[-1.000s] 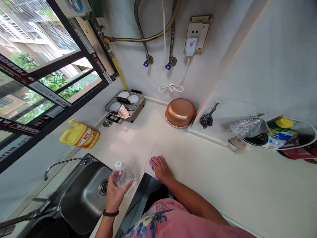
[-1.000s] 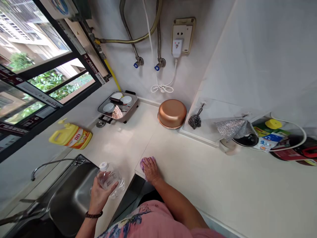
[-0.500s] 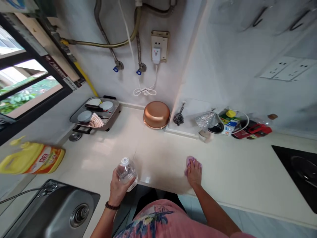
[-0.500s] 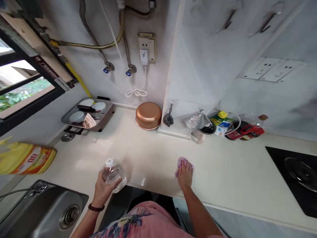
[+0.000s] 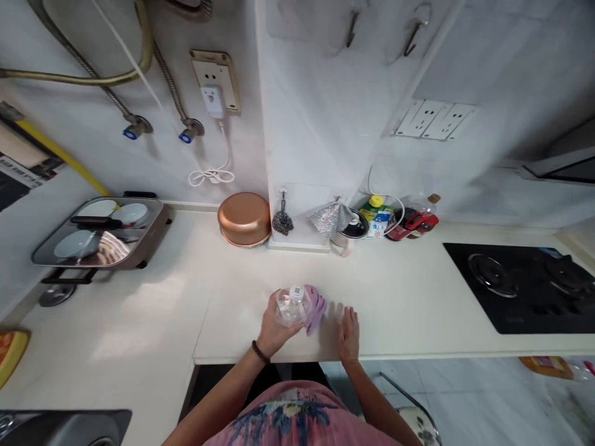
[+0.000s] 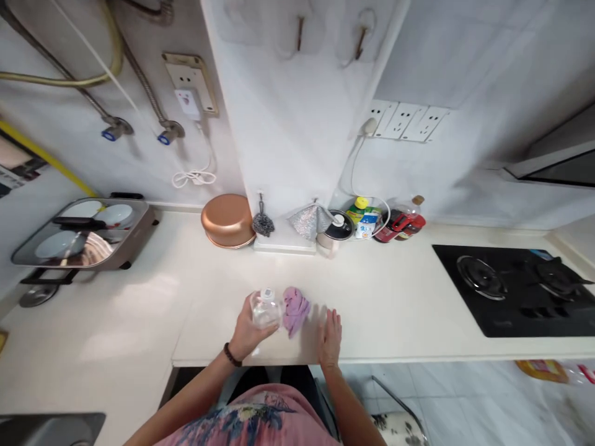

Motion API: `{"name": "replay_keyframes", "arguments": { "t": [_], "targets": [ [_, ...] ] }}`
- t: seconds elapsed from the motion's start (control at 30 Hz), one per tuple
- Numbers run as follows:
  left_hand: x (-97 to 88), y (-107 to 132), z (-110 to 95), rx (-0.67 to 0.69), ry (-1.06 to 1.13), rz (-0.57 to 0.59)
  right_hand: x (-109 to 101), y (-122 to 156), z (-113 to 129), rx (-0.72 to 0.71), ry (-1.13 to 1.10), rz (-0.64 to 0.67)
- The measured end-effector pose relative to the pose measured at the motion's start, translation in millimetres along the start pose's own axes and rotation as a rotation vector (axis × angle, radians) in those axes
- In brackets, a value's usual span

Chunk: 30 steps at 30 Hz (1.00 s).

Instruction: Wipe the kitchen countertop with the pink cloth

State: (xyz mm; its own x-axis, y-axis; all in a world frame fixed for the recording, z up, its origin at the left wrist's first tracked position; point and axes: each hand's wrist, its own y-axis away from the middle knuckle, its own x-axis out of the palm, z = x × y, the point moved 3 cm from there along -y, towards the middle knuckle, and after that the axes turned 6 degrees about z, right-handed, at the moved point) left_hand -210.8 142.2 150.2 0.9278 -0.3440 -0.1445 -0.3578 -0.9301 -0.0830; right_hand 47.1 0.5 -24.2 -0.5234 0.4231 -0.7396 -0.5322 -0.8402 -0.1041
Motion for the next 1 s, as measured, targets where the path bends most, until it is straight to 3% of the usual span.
{"name": "replay_keyframes", "arguments": {
  "t": [0.1,0.2,0.33,0.47,0.67,0.87,1.0],
  "targets": [
    [64.0,-21,1,0.068,0.004,0.117,-40,7,-41,0.041,0.071,-0.079],
    [126.4,-43,-4,0.134,-0.044,0.214,-66,9,-69,0.087,0.170,-0.088],
    [200.6,-71,-14,0.209,-0.084,0.318,-85,4,-96,0.142,0.281,-0.035],
    [252.7,-95,-15,0.162,-0.196,0.325,-95,-5,-108,0.171,0.329,-0.023],
    [288.3,-104,-4,0.090,-0.244,0.373,-97,-14,-96,0.258,0.391,-0.014],
    [306.9,-91,29,0.018,-0.265,0.390,-95,-17,-86,0.276,0.384,-0.041],
    [307.1,-89,39,0.085,-0.295,0.472,-95,-16,-83,0.246,0.389,-0.093]
  ]
}}
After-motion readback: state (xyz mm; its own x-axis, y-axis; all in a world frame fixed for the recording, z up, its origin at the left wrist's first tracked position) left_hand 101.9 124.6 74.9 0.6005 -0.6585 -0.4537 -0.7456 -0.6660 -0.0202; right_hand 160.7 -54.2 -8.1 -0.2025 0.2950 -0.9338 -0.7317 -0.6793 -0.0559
